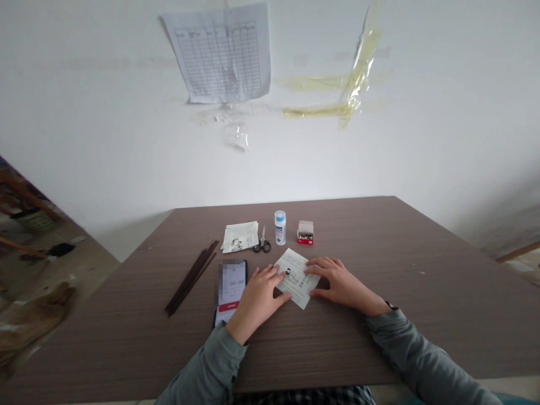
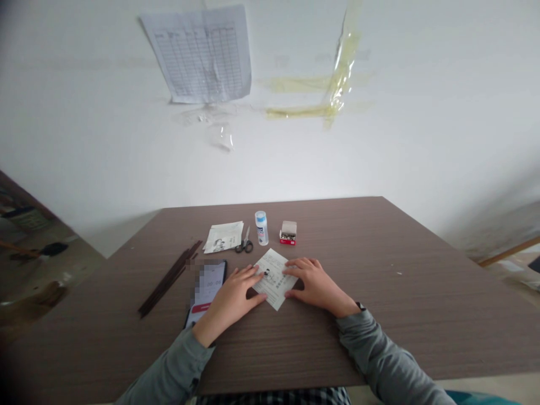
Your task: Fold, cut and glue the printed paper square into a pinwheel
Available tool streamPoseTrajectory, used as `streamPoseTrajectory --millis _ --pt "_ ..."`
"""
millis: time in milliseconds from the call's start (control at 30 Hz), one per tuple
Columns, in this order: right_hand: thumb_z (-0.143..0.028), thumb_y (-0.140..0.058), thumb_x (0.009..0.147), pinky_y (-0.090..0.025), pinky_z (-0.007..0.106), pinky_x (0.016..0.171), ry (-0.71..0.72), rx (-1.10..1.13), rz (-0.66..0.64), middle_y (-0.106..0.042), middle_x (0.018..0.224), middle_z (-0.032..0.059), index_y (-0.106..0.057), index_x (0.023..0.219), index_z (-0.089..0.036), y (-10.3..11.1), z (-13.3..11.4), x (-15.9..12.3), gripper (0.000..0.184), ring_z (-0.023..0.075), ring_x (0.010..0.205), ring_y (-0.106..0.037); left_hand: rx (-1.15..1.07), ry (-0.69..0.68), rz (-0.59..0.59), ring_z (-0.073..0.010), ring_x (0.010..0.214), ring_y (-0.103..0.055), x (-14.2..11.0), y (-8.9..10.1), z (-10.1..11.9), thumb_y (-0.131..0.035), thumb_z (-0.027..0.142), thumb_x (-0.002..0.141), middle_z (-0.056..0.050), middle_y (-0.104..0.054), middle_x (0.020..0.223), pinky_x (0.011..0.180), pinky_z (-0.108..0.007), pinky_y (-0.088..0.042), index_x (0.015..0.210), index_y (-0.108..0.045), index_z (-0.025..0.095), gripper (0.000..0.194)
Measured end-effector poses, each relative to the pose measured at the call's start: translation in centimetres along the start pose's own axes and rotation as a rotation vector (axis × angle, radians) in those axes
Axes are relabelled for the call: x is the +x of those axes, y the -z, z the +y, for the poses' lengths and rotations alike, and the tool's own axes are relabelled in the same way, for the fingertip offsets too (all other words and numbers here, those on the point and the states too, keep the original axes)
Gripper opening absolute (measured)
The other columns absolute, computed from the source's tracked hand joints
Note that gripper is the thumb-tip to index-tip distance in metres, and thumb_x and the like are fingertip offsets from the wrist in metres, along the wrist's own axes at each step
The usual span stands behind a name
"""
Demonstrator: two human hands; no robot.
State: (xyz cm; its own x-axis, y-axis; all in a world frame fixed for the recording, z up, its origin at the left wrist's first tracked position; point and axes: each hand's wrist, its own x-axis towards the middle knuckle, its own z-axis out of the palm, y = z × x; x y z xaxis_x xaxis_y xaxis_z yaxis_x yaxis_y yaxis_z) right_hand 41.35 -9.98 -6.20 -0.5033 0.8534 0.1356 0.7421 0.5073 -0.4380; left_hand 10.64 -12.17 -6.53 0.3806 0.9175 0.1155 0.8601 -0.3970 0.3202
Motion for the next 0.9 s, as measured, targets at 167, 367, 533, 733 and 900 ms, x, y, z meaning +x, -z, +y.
streamPoseTrajectory --millis 167,367,533,733,900 --pt "-0.037 -0.098 0.104 -0.063 0.074 0.140 -0.006 0.006 0.033 -0.090 0.169 0.0130 -0.099 0.147 -0.038 -0.8 0.1 0.2 0.043 0.0498 0.162 -0.080 0.001 0.011 0.005 -0.0439 0.177 -0.075 0.1 0.0 0.1 -0.095 0.027 0.111 -0.014 -0.082 0.183 0.150 -0.073 -0.059 0.160 -0.096 0.033 0.049" --pt "-0.038 -0.098 0.106 -0.060 0.077 0.143 -0.053 0.004 0.012 -0.089 0.171 0.0130 -0.098 0.150 -0.033 -1.2 0.1 0.5 0.044 0.0490 0.163 -0.079 -0.014 0.012 -0.030 -0.0429 0.177 -0.075 0.4 0.4 0.2 -0.090 0.027 0.119 -0.019 -0.081 0.183 0.151 -0.074 -0.058 0.158 -0.096 0.028 0.040" --pt "-0.041 -0.096 0.109 -0.062 0.073 0.143 -0.031 0.033 0.031 -0.091 0.169 0.0087 -0.100 0.147 -0.038 -0.9 0.4 0.6 0.038 0.0491 0.162 -0.081 -0.029 0.004 0.023 -0.0411 0.169 -0.082 0.6 0.1 -0.1 -0.087 0.026 0.120 -0.017 -0.088 0.174 0.147 -0.070 -0.063 0.149 -0.100 0.029 0.031" --pt "-0.044 -0.103 0.103 -0.062 0.068 0.145 0.013 0.074 0.028 -0.094 0.164 0.0060 -0.102 0.142 -0.042 -0.5 1.4 0.6 0.039 0.0466 0.160 -0.084 -0.050 0.016 0.032 -0.0396 0.167 -0.083 0.6 0.0 -0.3 -0.085 0.029 0.123 -0.017 -0.090 0.171 0.146 -0.069 -0.064 0.147 -0.100 0.028 0.028" --pt "-0.045 -0.084 0.118 -0.059 0.068 0.149 0.005 0.095 0.060 -0.097 0.158 0.0090 -0.105 0.131 -0.041 -0.4 1.4 0.6 0.025 0.0428 0.155 -0.088 -0.073 0.002 0.044 -0.0407 0.165 -0.084 0.5 0.3 -0.4 -0.085 0.033 0.124 -0.016 -0.092 0.168 0.145 -0.068 -0.065 0.143 -0.102 0.028 0.025"
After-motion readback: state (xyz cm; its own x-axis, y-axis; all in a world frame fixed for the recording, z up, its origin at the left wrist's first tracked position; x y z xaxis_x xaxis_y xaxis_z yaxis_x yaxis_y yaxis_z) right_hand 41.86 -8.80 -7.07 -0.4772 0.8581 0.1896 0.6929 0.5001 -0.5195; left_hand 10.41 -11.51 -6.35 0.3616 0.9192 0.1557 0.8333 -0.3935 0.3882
